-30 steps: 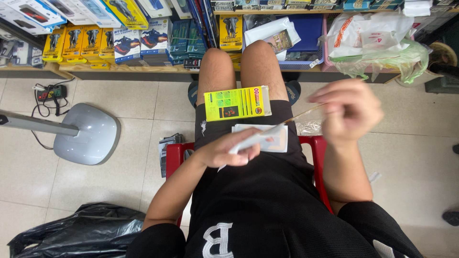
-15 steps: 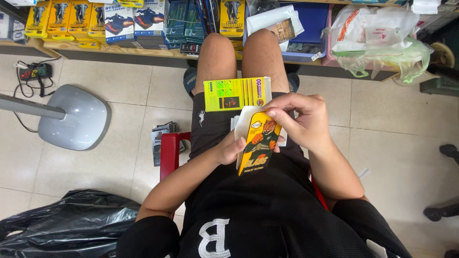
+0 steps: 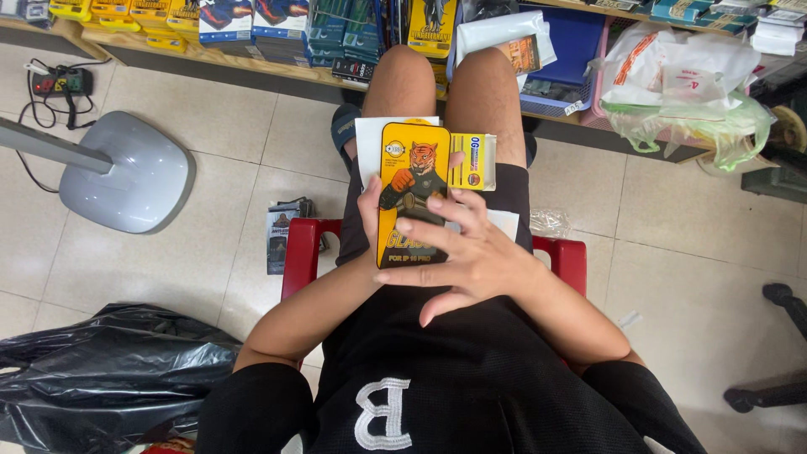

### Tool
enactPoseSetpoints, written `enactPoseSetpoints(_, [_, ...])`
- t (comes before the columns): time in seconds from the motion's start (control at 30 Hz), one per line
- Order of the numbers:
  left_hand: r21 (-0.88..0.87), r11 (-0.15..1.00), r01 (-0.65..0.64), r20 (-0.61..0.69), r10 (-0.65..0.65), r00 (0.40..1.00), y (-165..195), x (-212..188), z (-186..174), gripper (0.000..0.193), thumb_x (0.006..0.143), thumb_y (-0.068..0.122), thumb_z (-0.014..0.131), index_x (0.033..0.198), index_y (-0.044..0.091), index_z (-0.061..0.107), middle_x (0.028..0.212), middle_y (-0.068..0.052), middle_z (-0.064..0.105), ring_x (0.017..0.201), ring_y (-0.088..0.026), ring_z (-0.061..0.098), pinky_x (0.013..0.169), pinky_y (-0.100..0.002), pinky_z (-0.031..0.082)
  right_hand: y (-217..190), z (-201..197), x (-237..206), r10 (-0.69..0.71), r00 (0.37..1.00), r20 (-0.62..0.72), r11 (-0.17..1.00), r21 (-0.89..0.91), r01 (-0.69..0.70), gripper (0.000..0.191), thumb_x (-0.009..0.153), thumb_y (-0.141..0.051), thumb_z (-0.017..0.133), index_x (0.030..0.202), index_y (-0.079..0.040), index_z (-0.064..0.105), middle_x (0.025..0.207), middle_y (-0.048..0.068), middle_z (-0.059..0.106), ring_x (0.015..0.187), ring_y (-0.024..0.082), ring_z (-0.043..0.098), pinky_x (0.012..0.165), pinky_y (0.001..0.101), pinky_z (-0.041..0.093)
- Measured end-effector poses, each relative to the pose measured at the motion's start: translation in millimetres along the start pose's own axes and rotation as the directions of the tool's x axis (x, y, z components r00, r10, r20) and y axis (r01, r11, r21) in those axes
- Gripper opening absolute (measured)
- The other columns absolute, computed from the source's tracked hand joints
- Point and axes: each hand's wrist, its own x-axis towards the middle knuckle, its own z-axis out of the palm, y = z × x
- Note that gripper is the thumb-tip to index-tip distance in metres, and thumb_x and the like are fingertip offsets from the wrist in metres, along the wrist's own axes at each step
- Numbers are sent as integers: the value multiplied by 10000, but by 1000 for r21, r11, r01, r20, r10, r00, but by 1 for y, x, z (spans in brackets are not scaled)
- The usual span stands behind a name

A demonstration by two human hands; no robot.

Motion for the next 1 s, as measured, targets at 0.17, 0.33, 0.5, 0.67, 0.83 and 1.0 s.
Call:
enactPoseSetpoints(0.17, [-120, 993, 9, 69, 0, 998, -1, -5, 8, 899, 987, 692, 393, 1620, 57, 328, 1594, -189, 451, 1374, -302, 512, 1140, -435, 451, 5, 13, -4, 5, 1000, 5, 1000, -17, -5, 602, 875, -806, 684, 1363, -456, 716, 1632, 58, 388, 1537, 311, 218, 1275, 514, 125])
enactPoseSetpoints(0.33, [-100, 993, -59, -47, 54, 997, -13, -15, -5, 818, 1045, 658, 417, 1592, 53, 362, 1502, -171, 513, 1351, -306, 528, 1132, -459, 452, 14, 16, -12, 17, 999, -43, 999, -40, -19, 723, 848, -909, 546, 1353, -425, 728, 1631, 93, 368, 1518, 342, 196, 1241, 535, 58])
enactPoseSetpoints(0.5, [46, 998, 36, -130, -29, 991, -25, -22, -12, 819, 964, 652, 435, 1548, 81, 370, 1452, -122, 523, 1328, -275, 540, 1112, -441, 475, 30, 9, -23, 128, 990, -53, 991, -26, -129, 853, 818, -942, 349, 1321, -390, 760, 1625, 155, 370, 1522, 367, 202, 1244, 556, 83])
enactPoseSetpoints(0.67, [-16, 980, 196, 104, -194, 975, -34, -30, -10, 821, 995, 653, 416, 1575, 72, 381, 1396, -153, 558, 1229, -275, 597, 1050, -409, 507, 42, -1, -27, 82, 982, -168, 997, 15, -81, 844, 865, -902, 285, 1301, -362, 766, 1651, 178, 335, 1535, 392, 168, 1245, 579, 68])
enactPoseSetpoints(0.83, [273, 938, 212, 107, -248, 963, -35, -32, -7, 847, 1031, 718, 401, 1436, -21, 482, 1179, -180, 634, 1050, -233, 633, 915, -334, 515, 55, -15, -36, 241, 944, -225, 970, 91, -226, 703, 982, -737, 387, 1253, -225, 785, 1649, 244, 308, 1545, 434, 194, 1276, 543, 106])
enactPoseSetpoints(1.0, [613, 742, 270, 75, -395, 916, -12, -17, 15, 823, 989, 722, 361, 1322, -14, 520, 1028, -141, 658, 920, -204, 656, 803, -315, 535, 68, -39, -45, 503, 864, -15, 616, 707, -347, 308, 906, -250, 831, 1135, -53, 772, 1288, 199, 671, 1160, 283, 672, 996, 387, 543])
